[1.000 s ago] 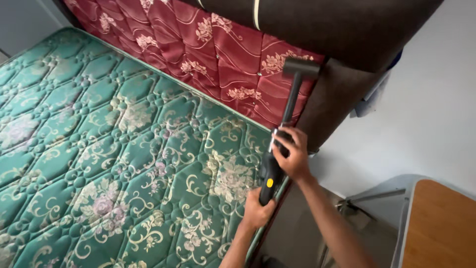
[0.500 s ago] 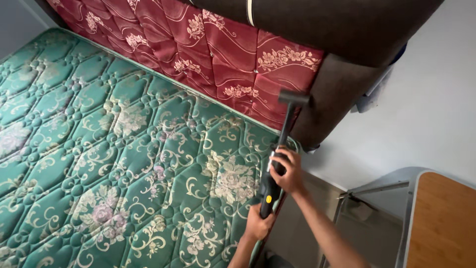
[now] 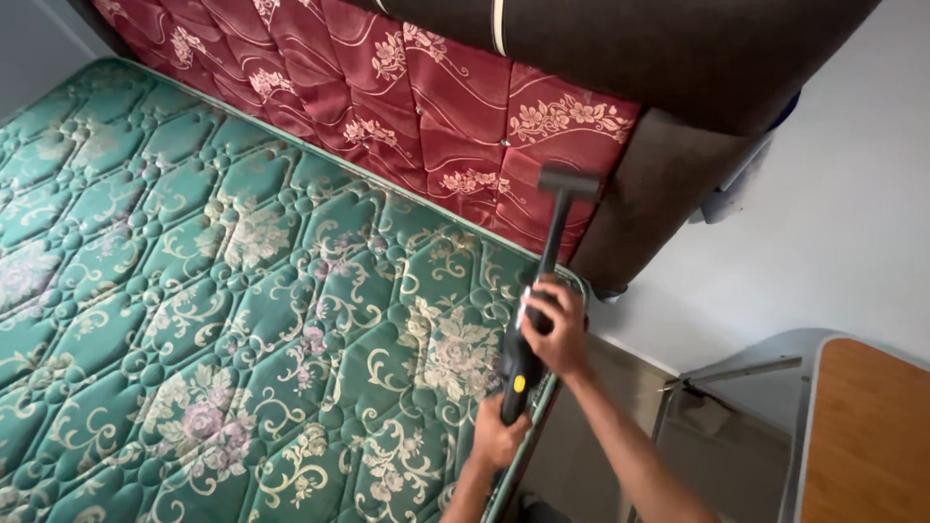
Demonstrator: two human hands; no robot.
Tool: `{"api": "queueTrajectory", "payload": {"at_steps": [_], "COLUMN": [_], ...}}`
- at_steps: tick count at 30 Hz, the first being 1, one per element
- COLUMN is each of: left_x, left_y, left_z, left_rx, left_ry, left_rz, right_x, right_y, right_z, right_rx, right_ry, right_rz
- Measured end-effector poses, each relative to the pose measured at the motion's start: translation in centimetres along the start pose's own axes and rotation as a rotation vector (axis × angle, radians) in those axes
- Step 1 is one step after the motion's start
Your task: The person uses a handheld vacuum cleaner to clean a bed. They start by vacuuming the headboard, then move to the mattress surface, systematically covering the area with back-and-forth strokes.
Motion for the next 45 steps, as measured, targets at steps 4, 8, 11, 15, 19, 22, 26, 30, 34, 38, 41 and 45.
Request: {"api": "queueTrajectory", "payload": {"at_steps": [4,8,11,15,19,22,26,30,34,38,41,45], "left_x": [-2.9,-4.5,-4.1,-1.6,0.6,1.1,0.4,-3.0,-5.1,-5.3,-6.3,-8.1], "left_y": [5.1,6.4,3.9,-1.4,-5.3,-5.9,-3.3,1.8,5.8,7.4,5.8,3.2], "left_z": [0.5,0.7,0.8,0.4,0.4,1.0,1.9,3.3,5.2,5.6,5.5,5.1], "left_rx": [-0.130,-0.138,-0.072,0.200,0.252,0.162,0.156,-0.014,-0.168,-0.154,-0.106,0.119], "left_ry": [0.029,0.035,0.016,0.035,0.088,0.088,0.095,0.090,0.081,0.081,0.097,0.096], "left_rz": [-0.122,-0.194,-0.119,0.026,0.133,0.168,0.076,-0.058,-0.170,-0.231,-0.126,-0.128], "right_x": [-4.5,-6.1,-5.4,-1.7,2.1,3.0,1.1,-4.3,-8.1,-8.1,-8.7,-9.1], "right_y": [-4.4,-6.2,-4.9,-0.2,5.0,6.3,2.1,-3.4,-6.6,-8.8,-8.5,-7.1], "right_z": [2.7,3.3,2.2,-1.5,-5.7,-6.6,-4.8,-2.0,-1.5,-1.2,-1.5,-2.8], "right_rx": [-0.012,-0.006,0.012,-0.019,-0.021,0.005,-0.005,-0.033,-0.032,-0.016,0.005,0.021], "right_ry": [0.045,0.061,0.050,-0.044,-0.112,-0.139,-0.068,0.021,0.039,0.053,0.052,0.048], "right_rz": [0.053,0.095,0.068,0.006,-0.090,-0.153,-0.062,0.042,0.037,0.124,0.136,0.153]}}
Point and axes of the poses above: each hand's wrist, its own x-axis away from the middle knuckle, its own z-axis out of the back of the hand, y = z × x, the point moved 10 cm from there along -x, towards the middle knuckle, and after that the axes turned 11 degrees about -z, right-handed, at the moved point
